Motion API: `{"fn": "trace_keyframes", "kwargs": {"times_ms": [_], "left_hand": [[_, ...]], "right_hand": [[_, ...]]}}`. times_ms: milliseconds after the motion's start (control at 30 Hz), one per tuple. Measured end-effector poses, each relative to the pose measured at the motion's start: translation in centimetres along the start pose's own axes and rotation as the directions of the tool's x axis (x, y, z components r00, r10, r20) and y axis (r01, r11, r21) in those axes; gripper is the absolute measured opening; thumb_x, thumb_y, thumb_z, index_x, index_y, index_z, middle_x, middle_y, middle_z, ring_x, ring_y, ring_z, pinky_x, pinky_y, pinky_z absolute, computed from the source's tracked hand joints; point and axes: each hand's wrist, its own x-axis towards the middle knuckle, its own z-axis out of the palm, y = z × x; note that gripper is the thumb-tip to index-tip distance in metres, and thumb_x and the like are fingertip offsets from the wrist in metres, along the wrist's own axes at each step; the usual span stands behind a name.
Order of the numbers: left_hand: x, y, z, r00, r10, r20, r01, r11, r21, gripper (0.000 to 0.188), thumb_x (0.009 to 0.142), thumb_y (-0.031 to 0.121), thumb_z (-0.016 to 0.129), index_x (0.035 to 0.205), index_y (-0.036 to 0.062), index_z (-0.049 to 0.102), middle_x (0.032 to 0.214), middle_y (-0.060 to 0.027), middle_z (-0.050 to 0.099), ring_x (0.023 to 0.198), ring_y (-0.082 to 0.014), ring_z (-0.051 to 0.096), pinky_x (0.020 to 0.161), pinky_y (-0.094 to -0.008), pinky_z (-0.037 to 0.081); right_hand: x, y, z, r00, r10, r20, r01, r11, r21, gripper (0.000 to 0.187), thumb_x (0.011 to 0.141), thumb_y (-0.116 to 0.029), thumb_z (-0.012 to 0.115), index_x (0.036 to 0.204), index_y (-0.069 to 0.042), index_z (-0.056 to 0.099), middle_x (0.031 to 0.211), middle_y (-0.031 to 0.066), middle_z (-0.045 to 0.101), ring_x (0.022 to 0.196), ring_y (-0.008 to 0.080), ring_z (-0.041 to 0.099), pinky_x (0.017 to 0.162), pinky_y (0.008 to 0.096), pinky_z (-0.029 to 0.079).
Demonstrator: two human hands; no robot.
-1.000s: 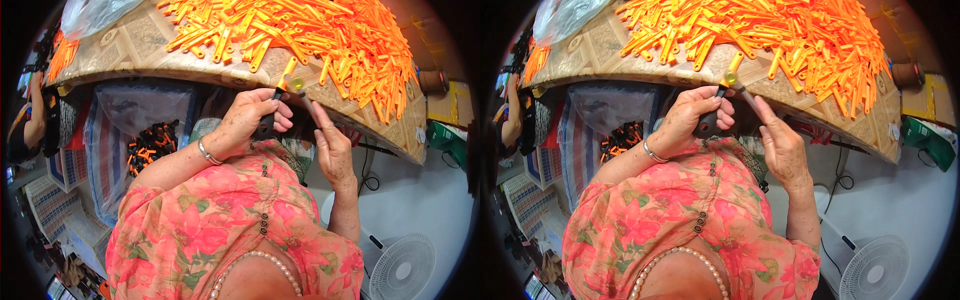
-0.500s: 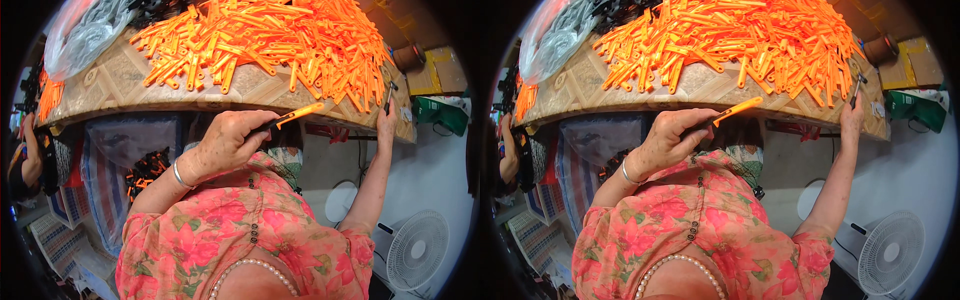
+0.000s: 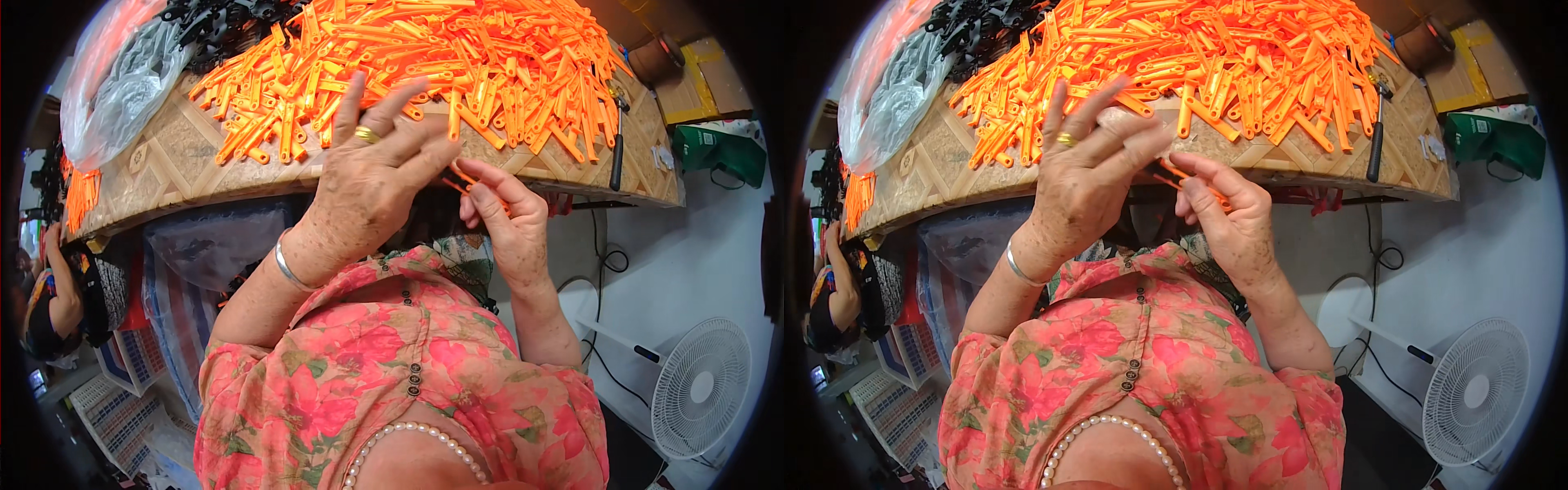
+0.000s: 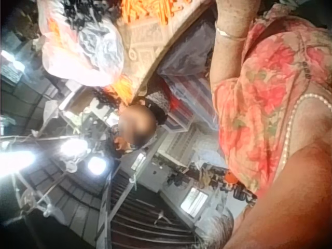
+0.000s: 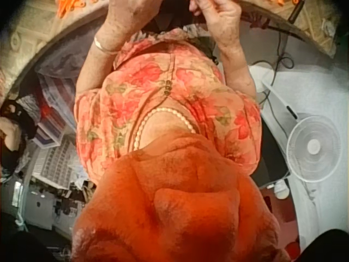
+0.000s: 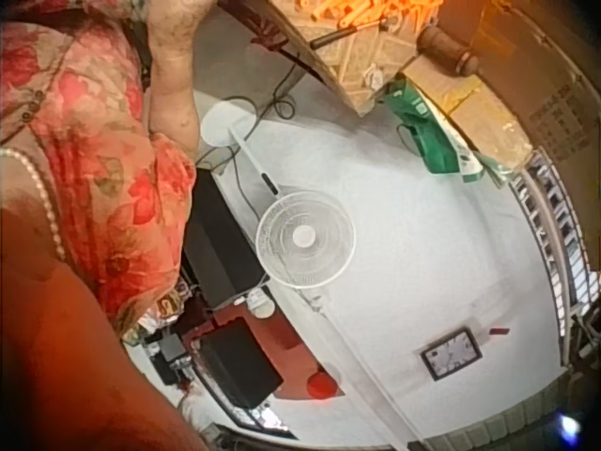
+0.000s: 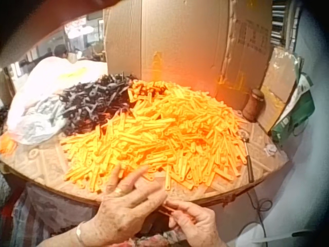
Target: The person assembles small orange plastic components by inserting them into a black plastic holder. They use a hammer to tap the orange piece into place, then remove the completed assembly and place it on a pile of similar items. This repetitive process is performed continuously throughout the video.
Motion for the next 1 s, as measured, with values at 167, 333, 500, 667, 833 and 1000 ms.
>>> {"fn": "trace_keyframes", "kwargs": {"times_ms": [167,333,500,667,833,1000], "left_hand": [[-1.7,-0.3,0.8,0.925,-0.22,-0.311,0.155,0.963,-0.22,0.033,0.081,0.008,0.072,0.112,0.0016,0.063,0.114,-0.0127,0.064,0.111,-0.0275,0.058,0.1,-0.0391,0.041],[-3.6,1.0,2.8,0.712,-0.632,0.306,0.486,0.129,-0.864,0.022,0.094,0.011,0.064,0.107,-0.0056,0.06,0.114,-0.0123,0.064,0.093,-0.0167,0.066,0.084,-0.0277,0.053],[-3.7,0.5,3.0,0.581,-0.62,0.527,0.383,-0.364,-0.849,0.021,0.098,0.009,0.056,0.106,-0.0085,0.062,0.115,-0.0167,0.065,0.092,-0.0198,0.07,0.08,-0.0321,0.06],[-4.0,0.1,2.8,0.556,-0.669,0.494,0.414,-0.292,-0.862,0.022,0.099,0.01,0.055,0.108,-0.0091,0.062,0.109,-0.02,0.067,0.093,-0.0229,0.071,0.078,-0.0327,0.061],[-4.1,0.1,3.2,0.544,-0.689,0.479,0.396,-0.292,-0.871,0.022,0.098,0.01,0.056,0.108,-0.0094,0.062,0.108,-0.0201,0.067,0.092,-0.0231,0.071,0.077,-0.0323,0.061],[-4.2,0.2,3.1,0.535,-0.71,0.459,0.39,-0.274,-0.879,0.022,0.098,0.009,0.056,0.108,-0.0096,0.062,0.109,-0.0198,0.067,0.093,-0.0232,0.071,0.077,-0.0326,0.061]], "right_hand": [[0.9,2.3,1.0,0.965,-0.071,-0.252,0.13,0.966,0.224,0.028,0.1,-0.009,0.054,0.124,0.0,0.062,0.084,0.0036,0.067,0.076,0.0058,0.058,0.068,0.02,0.047],[1.0,2.1,2.1,0.994,-0.079,-0.079,0.087,0.99,0.112,0.025,0.099,-0.008,0.055,0.12,0.001,0.064,0.088,0.0035,0.067,0.079,0.006,0.06,0.069,0.02,0.048],[2.2,2.2,1.3,0.941,-0.338,-0.027,0.309,0.888,-0.341,0.02,0.095,-0.009,0.061,0.112,0.0,0.067,0.089,0.0086,0.068,0.077,0.0116,0.063,0.067,0.0261,0.05],[5.3,0.9,-3.5,0.849,-0.481,-0.218,0.068,0.509,-0.858,0.021,0.09,-0.018,0.066,0.106,-0.004,0.069,0.087,0.0101,0.064,0.078,0.0251,0.065,0.07,0.0355,0.052],[6.9,2.6,-5.8,0.86,-0.457,-0.227,-0.077,0.324,-0.943,0.032,0.086,-0.024,0.07,0.111,-0.006,0.067,0.099,0.0099,0.064,0.09,0.027,0.065,0.076,0.0402,0.052],[7.5,2.1,-5.7,0.844,-0.492,-0.212,-0.06,0.305,-0.95,0.031,0.084,-0.02,0.071,0.111,-0.006,0.067,0.103,0.011,0.063,0.094,0.0276,0.064,0.08,0.0394,0.051]]}}
